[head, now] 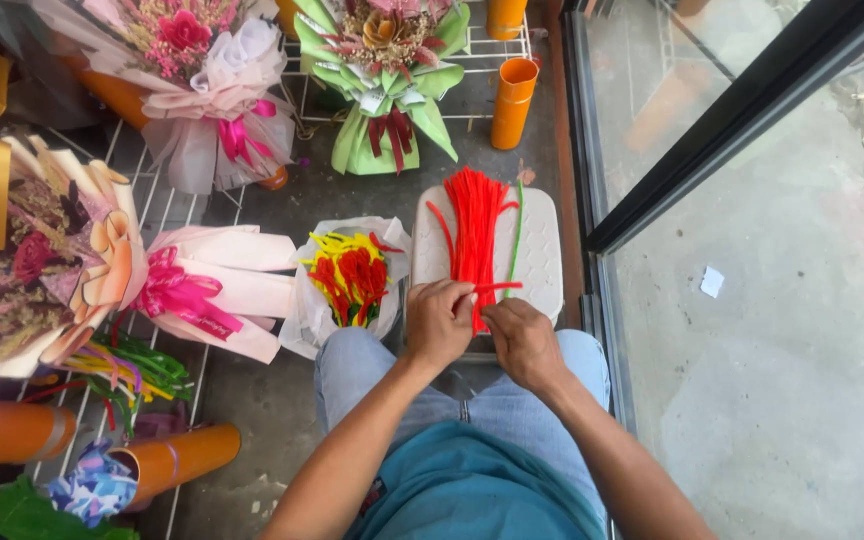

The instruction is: Twisting red pipe cleaners together to prepare them for use in floral arrangements.

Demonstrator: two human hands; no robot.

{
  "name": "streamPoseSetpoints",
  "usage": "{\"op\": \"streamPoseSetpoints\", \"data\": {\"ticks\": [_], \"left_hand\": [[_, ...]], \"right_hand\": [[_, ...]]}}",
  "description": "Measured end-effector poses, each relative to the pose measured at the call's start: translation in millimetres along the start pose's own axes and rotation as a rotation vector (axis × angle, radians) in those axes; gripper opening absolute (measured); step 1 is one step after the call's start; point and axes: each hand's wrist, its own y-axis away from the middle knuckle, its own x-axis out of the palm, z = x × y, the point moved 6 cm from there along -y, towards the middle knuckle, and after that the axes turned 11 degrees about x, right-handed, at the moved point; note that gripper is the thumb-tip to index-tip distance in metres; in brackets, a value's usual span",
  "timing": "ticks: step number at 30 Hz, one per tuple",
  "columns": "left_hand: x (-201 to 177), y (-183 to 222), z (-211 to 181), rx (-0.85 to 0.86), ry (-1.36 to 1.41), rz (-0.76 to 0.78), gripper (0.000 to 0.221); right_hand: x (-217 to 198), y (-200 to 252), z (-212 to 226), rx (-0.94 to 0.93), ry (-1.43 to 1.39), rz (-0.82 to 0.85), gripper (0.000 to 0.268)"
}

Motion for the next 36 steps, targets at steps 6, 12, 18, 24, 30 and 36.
{"op": "streamPoseSetpoints", "data": {"ticks": [6, 12, 18, 24, 30, 36], "left_hand": [[11.9, 16.7, -16.9, 0.328, -0.066, 0.246, 0.01], [-2.1, 23.7, -20.4, -0.141, 0.524, 0.112, 0.011], [47.7, 76.4, 44.3, -0.909, 0.579, -0.198, 0.021], [31.6, 62.7, 32.8, -0.959, 0.566, -0.131, 0.023], [26.0, 57.7, 26.9, -1.065, 0.941, -0.094, 0.027], [21.2, 50.3, 17.9, -1.019, 0.967, -0.034, 0.025]], "right_hand": [[-38.8, -29.4, 49.8, -0.418, 0.315, 0.296, 0.021], [18.6, -4.0, -50.6, 0.356, -0.883, 0.397, 0.013], [56.0, 18.8, -41.7, 0.203, -0.058, -0.053, 0.01], [28.9, 12.2, -6.6, -0.339, 0.251, -0.276, 0.018], [-13.6, 6.5, 33.7, -0.651, 0.221, -0.387, 0.018], [-28.1, 11.5, 24.5, -0.758, 0.241, -0.477, 0.014]]}}
